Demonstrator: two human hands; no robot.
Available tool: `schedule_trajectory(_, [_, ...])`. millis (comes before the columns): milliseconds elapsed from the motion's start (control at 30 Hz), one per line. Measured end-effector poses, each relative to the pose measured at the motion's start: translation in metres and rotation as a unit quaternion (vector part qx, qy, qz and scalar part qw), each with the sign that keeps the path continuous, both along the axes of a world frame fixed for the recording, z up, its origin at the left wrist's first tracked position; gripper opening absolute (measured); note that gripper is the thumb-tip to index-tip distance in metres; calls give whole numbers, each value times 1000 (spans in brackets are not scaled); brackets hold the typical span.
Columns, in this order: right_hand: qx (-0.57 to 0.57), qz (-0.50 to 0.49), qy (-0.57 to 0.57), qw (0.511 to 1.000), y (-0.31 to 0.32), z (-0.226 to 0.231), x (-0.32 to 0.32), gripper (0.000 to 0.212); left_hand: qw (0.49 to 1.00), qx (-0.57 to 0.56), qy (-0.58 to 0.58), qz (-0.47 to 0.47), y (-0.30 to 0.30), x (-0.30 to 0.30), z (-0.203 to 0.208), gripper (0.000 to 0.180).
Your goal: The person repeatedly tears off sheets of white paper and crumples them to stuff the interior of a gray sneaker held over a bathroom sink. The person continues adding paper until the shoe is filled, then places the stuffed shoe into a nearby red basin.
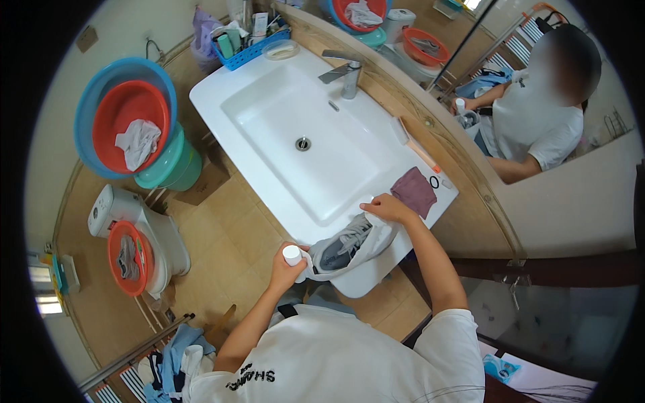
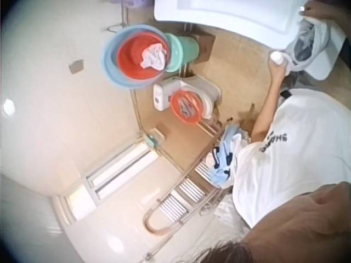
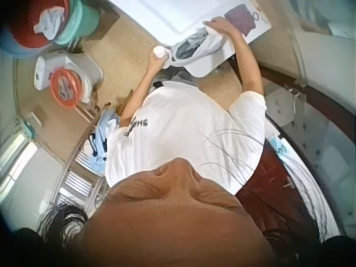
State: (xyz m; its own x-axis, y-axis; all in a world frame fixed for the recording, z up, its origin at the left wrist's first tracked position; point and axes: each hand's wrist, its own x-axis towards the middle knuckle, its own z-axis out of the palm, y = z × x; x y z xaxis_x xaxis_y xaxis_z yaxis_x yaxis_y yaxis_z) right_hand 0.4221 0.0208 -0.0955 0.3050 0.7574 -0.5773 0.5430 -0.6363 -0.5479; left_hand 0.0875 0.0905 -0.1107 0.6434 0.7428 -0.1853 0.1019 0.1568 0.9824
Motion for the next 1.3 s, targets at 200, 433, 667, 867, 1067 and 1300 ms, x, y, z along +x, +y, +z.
schedule_trajectory(200, [118,-7,-89,989,-5,-4,-7,56,999,36,4,-24,4,-1,-5,21])
schedule_trajectory(433, [435,-253,-47,863,-34,3,-17,34,1000,12,15,-21,4,-3,-2,23])
schedule_trajectory(667, [466,-70,-262,842,-60,1,-73,23,999,22,29,-37,3,-3,0,22])
schedule_trajectory(867, [409,-22,-279,869,-59,2,-74,25,997,30,45,-49,4,-2,4,22])
schedule_trajectory(1067, [430,-85,-197,877,-58,12,-80,29,999,20,28,-37,5,-3,4,21])
schedule_trajectory(1300, [432,-61,-174,883,-64,11,-92,32,999,8,32,-18,7,-30,7,22])
